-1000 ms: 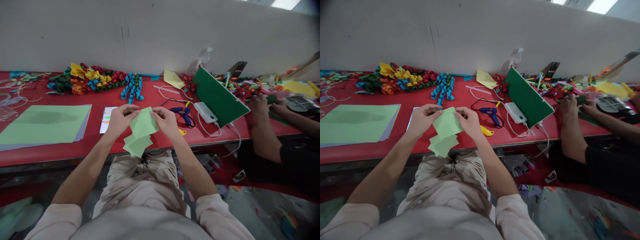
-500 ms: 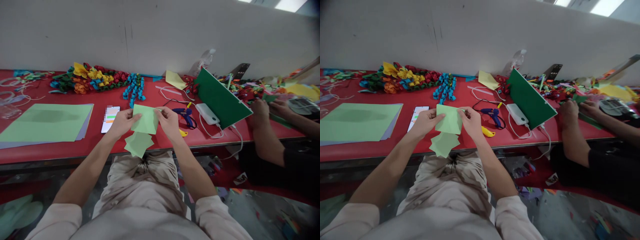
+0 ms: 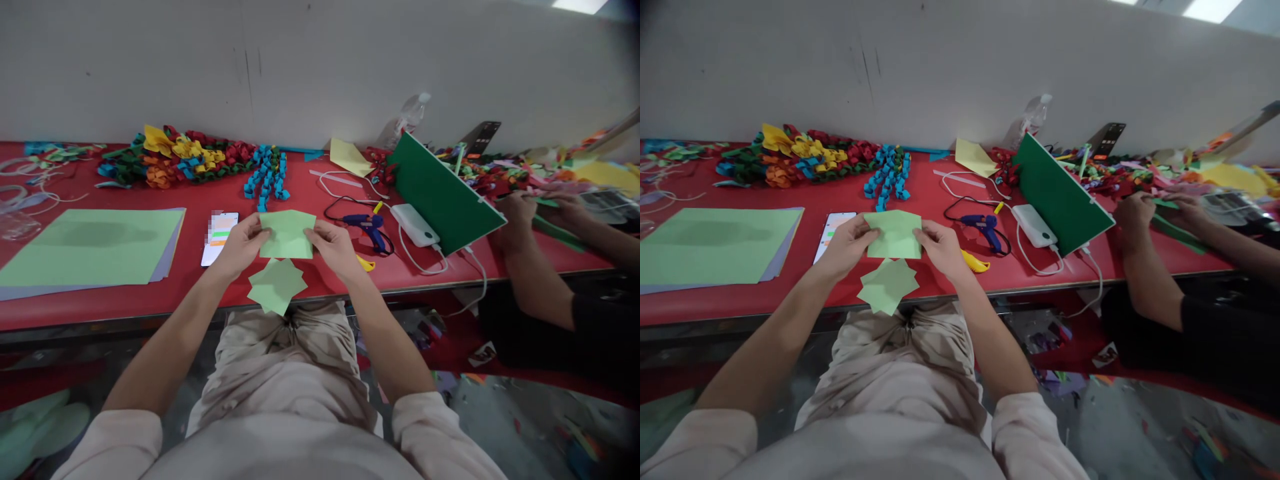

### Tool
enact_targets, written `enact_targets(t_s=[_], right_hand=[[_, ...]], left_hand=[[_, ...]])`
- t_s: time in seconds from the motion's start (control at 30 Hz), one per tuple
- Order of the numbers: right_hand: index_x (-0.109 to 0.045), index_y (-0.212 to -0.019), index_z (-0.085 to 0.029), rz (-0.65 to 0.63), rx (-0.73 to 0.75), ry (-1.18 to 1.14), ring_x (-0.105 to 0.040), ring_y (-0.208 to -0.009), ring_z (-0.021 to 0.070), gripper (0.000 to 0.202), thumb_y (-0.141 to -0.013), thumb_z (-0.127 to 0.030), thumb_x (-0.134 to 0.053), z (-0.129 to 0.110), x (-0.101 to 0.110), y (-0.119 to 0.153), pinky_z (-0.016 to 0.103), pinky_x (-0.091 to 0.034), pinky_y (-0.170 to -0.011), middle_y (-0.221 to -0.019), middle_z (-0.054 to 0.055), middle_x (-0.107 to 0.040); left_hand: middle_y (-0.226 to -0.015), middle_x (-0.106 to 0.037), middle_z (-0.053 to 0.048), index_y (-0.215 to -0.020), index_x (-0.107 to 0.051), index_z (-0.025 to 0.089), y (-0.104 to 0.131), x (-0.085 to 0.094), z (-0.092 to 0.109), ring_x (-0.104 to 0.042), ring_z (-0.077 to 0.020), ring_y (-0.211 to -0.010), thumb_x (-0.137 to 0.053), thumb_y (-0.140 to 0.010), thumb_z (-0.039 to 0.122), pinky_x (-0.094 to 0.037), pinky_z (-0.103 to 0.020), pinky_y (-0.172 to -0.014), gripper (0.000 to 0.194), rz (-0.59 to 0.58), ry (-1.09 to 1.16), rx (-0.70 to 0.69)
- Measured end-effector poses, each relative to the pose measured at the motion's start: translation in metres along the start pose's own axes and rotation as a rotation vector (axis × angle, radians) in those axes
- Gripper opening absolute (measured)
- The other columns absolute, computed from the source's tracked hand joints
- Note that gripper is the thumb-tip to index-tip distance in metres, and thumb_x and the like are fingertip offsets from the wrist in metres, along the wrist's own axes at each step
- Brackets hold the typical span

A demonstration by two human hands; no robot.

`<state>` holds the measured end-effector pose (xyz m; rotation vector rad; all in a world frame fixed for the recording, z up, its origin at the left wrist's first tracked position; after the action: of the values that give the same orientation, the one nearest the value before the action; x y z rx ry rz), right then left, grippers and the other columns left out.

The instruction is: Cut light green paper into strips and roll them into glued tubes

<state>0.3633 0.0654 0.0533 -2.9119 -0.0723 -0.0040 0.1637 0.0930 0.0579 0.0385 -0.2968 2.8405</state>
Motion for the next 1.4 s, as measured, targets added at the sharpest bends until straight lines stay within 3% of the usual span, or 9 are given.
enact_targets(t_s=[0.23, 0.37, 0.53, 0.63, 0.73, 0.97, 1.1, 1.23, 1.4], right_hand=[[-0.076, -0.118, -0.019, -0.006, 0.058, 0.127, -0.056, -0.07, 0.015, 0.038, -0.09, -0.042, -0.064, -0.004, 0.006, 0.006, 0.027, -0.046, -0.063, -0.083, 0.002, -0.07], [-0.079, -0.113, -0.02, -0.056, 0.104, 0.168, -0.062, -0.079, 0.017, 0.033, -0.092, -0.032, -0.056, -0.003, 0.008, 0.01, 0.029, -0.049, -0.07, -0.094, 0.005, -0.074], [-0.073, -0.124, -0.024, -0.216, 0.123, 0.252, -0.059, -0.08, 0.0154, 0.045, -0.09, -0.016, -0.045, -0.012, 0.007, 0.017, 0.031, -0.049, -0.078, -0.094, 0.003, -0.068], [-0.064, -0.136, -0.026, -0.285, 0.214, 0.325, -0.06, -0.097, 0.018, 0.05, -0.089, -0.014, -0.05, -0.025, 0.002, 0.021, 0.034, -0.051, -0.087, -0.112, 0.007, -0.062], [-0.067, -0.131, -0.025, -0.213, 0.318, 0.418, -0.058, -0.116, 0.0218, 0.039, -0.092, -0.026, -0.063, -0.035, -0.002, 0.021, 0.038, -0.047, -0.103, -0.125, 0.01, -0.057], [-0.077, -0.112, -0.026, -0.03, 0.269, 0.343, -0.067, -0.099, 0.0209, 0.027, -0.097, -0.039, -0.06, -0.027, -0.002, 0.012, 0.034, -0.053, -0.089, -0.109, 0.008, -0.072], [-0.078, -0.107, -0.022, 0.035, 0.207, 0.307, -0.068, -0.086, 0.0205, 0.029, -0.094, -0.041, -0.061, -0.013, 0.002, 0.01, 0.033, -0.053, -0.083, -0.094, 0.006, -0.075], [-0.075, -0.116, -0.022, 0.031, 0.173, 0.294, -0.066, -0.077, 0.0185, 0.032, -0.095, -0.039, -0.057, -0.007, 0.003, 0.01, 0.031, -0.052, -0.077, -0.086, 0.004, -0.073], [-0.067, -0.13, -0.021, 0.046, 0.167, 0.318, -0.058, -0.073, 0.0156, 0.04, -0.095, -0.036, -0.057, -0.009, 0.001, 0.011, 0.028, -0.048, -0.069, -0.085, 0.003, -0.066]], left_hand=[[-0.095, -0.075, -0.005, -0.104, -0.076, 0.019, 0.005, 0.006, 0.001, -0.068, -0.0182, -0.082, -0.068, -0.084, 0.028, -0.053, -0.026, -0.068, 0.024, -0.011, -0.11, -0.022], [-0.096, -0.077, -0.006, -0.096, -0.079, 0.019, 0.005, 0.007, -0.004, -0.069, -0.0194, -0.082, -0.067, -0.082, 0.029, -0.054, -0.027, -0.067, 0.021, -0.046, -0.07, 0.043], [-0.123, -0.072, -0.011, -0.089, -0.082, 0.018, 0.008, 0.003, -0.001, -0.068, -0.0295, -0.111, -0.059, -0.083, 0.031, -0.06, -0.037, -0.084, 0.027, -0.18, 0.204, 0.143], [-0.146, -0.059, -0.007, -0.1, -0.081, 0.021, 0.011, 0.001, 0.01, -0.059, -0.0313, -0.127, -0.067, -0.084, 0.031, -0.059, -0.036, -0.093, 0.024, -0.17, 0.13, 0.105], [-0.149, -0.054, -0.007, -0.11, -0.078, 0.023, 0.013, -0.003, 0.019, -0.058, -0.0295, -0.128, -0.071, -0.085, 0.035, -0.06, -0.034, -0.091, 0.028, -0.139, 0.031, 0.082], [-0.122, -0.068, -0.01, -0.1, -0.076, 0.022, 0.008, -0.005, 0.033, -0.063, -0.0273, -0.115, -0.066, -0.09, 0.051, -0.057, -0.03, -0.075, 0.032, -0.007, -0.36, -0.175], [-0.105, -0.074, -0.009, -0.112, -0.072, 0.02, 0.012, -0.006, 0.031, -0.069, -0.0229, -0.091, -0.066, -0.09, 0.054, -0.054, -0.03, -0.076, 0.041, -0.027, -0.33, -0.161], [-0.104, -0.074, -0.007, -0.115, -0.071, 0.02, 0.015, -0.008, 0.029, -0.068, -0.0208, -0.085, -0.071, -0.086, 0.053, -0.052, -0.029, -0.072, 0.044, -0.017, -0.297, -0.159], [-0.077, -0.068, -0.003, -0.098, -0.076, 0.021, 0.007, 0.0, 0.018, -0.053, -0.0139, -0.062, -0.063, -0.093, 0.055, -0.039, -0.026, -0.054, 0.037, 0.193, -0.325, -0.183]])
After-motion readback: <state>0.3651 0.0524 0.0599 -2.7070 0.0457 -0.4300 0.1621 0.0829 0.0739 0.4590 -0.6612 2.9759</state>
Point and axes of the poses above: each hand's wrist, its own y-axis away from the middle knuckle, its own x-axis out of the back of the hand, z = x × y, the point moved 5 cm from there along -y, towards the middle knuckle
